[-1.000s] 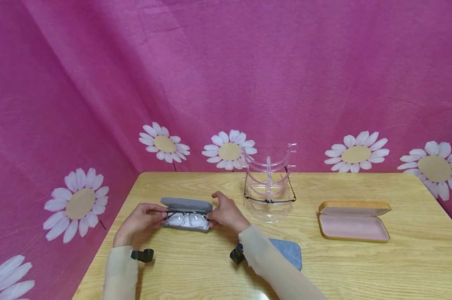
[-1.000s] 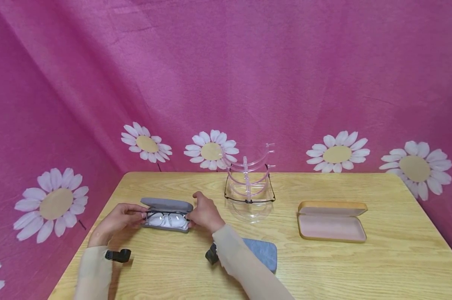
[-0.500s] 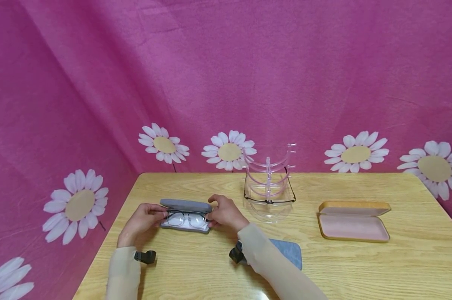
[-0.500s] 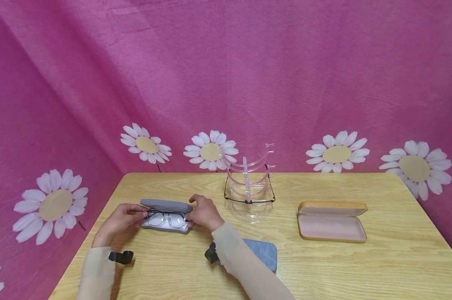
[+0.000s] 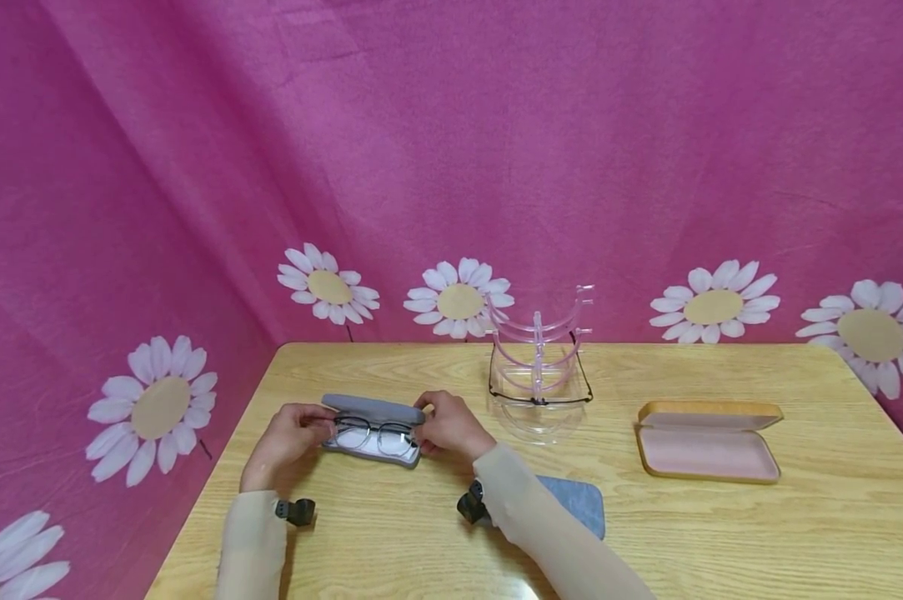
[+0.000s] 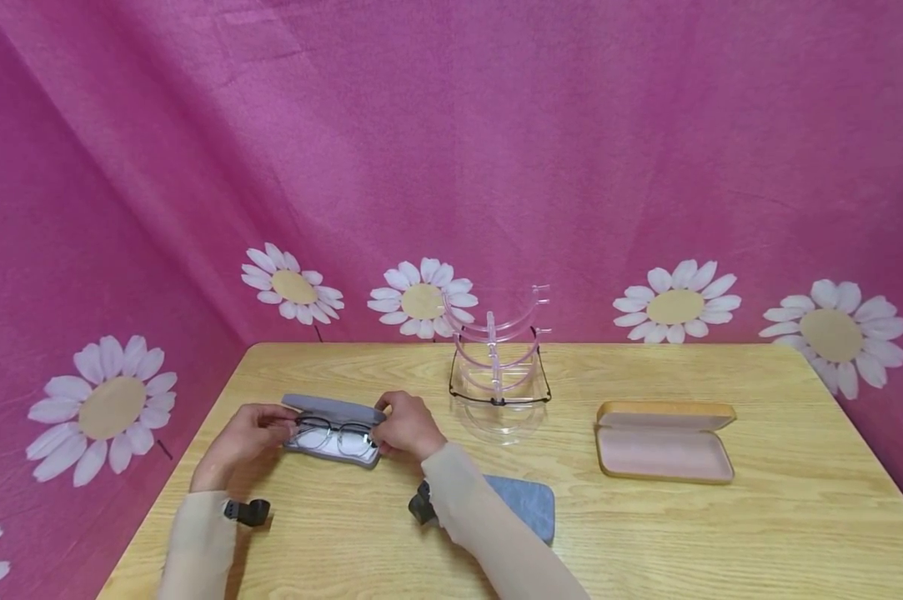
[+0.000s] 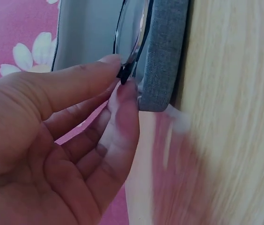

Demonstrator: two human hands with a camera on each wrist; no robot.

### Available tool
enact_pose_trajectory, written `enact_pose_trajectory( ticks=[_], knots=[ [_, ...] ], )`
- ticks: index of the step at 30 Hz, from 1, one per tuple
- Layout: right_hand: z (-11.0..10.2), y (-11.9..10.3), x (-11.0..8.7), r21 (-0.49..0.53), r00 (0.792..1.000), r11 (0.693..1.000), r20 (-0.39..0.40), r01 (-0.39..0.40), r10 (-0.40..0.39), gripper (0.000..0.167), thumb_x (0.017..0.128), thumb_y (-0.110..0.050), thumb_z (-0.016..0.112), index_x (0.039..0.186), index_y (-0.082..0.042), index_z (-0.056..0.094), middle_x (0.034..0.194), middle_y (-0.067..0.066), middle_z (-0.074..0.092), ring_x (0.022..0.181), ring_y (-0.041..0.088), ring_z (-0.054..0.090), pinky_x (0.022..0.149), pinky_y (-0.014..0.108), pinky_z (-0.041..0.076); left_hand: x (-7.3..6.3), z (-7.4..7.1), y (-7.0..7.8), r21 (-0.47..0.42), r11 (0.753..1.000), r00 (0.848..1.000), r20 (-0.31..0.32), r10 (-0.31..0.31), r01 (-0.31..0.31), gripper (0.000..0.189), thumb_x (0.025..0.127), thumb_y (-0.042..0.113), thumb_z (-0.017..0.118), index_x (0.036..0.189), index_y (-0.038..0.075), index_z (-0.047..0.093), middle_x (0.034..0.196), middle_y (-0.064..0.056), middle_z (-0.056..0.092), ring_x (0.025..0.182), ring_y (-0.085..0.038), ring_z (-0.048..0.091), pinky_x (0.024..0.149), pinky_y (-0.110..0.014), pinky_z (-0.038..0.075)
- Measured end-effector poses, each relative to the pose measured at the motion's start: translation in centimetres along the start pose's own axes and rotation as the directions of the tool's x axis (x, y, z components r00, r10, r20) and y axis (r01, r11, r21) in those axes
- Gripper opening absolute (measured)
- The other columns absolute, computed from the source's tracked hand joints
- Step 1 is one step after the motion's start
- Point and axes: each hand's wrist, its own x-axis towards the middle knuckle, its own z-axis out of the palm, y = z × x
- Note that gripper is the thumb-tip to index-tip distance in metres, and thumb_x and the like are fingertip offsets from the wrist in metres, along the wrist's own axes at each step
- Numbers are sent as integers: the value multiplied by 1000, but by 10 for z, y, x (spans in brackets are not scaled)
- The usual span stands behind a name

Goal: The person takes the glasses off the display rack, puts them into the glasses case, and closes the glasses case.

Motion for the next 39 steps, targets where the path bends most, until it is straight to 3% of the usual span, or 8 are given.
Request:
enact_pose_trajectory(
  ticks=[4, 9, 15, 18, 23, 26, 29, 39],
  knots=[
    [-1, 1, 1, -7, 1000, 1000, 8, 5, -5, 32, 83, 0, 68, 114, 0, 60, 73, 16, 70, 54, 17, 64, 54, 31, 58, 0, 0, 1, 34, 999, 1000, -24, 15, -14, 22, 89, 0, 65, 110, -5, 69, 98, -18, 73, 84, -11, 64, 69, -22, 52],
    [-1, 0, -1, -13, 1000, 1000, 18, -13, 13, 35, 86, -11, 71, 117, 0, 59, 78, 19, 72, 56, 16, 65, 56, 32, 59, 0, -2, 0, 30, 1000, 999, -39, 1, 0, 22, 95, 3, 57, 111, -6, 69, 105, -19, 71, 85, -12, 63, 71, -23, 55],
    [-3, -2, -3, -24, 998, 997, 17, -68, 68, 46, 85, -35, 75, 117, -5, 60, 73, 12, 69, 53, 15, 61, 56, 32, 57, 3, -4, 0, -63, 996, 992, -105, -69, 62, 32, 105, 15, 42, 123, -4, 60, 108, -22, 66, 87, -18, 64, 70, -27, 55],
    [-3, -3, -3, -44, 996, 995, 14, -85, 86, 55, 83, -46, 75, 119, -7, 59, 71, 8, 65, 51, 14, 57, 55, 32, 56, 4, -4, 3, -105, 990, 986, -130, -106, 93, 42, 107, 28, 35, 131, 0, 55, 114, -22, 64, 96, -23, 66, 73, -30, 57],
    [-5, -5, -4, -14, 991, 991, 12, -133, 134, 69, 82, -64, 66, 123, -9, 59, 92, 9, 66, 61, 17, 60, 57, 34, 58, 5, -2, 4, -152, 978, 987, -54, -150, 140, 60, 105, 46, 32, 144, 2, 43, 128, -26, 60, 112, -28, 64, 81, -34, 59],
    [-6, -6, -4, 30, 987, 987, 5, -158, 158, 74, 82, -72, 59, 122, -10, 60, 112, 11, 65, 72, 21, 67, 62, 36, 60, 6, -2, 3, -165, 976, 989, -4, -145, 142, 67, 104, 50, 36, 147, 0, 38, 133, -27, 58, 111, -28, 66, 82, -34, 59],
    [-6, -6, -4, 54, 985, 983, -2, -173, 173, 75, 83, -72, 57, 123, -8, 61, 126, 13, 61, 78, 24, 70, 65, 37, 61, 7, -1, 3, -158, 977, 990, 5, -142, 141, 68, 103, 52, 36, 147, 0, 38, 132, -27, 59, 109, -26, 67, 82, -33, 59],
    [-3, -5, -6, 68, 981, 979, 2, -194, 194, 79, 86, -63, 61, 135, -2, 51, 131, 17, 58, 83, 24, 70, 69, 38, 62, 6, 2, 4, -143, 979, 990, 8, -143, 143, 69, 103, 53, 36, 147, 0, 39, 133, -26, 59, 112, -27, 65, 87, -37, 58]
  ],
)
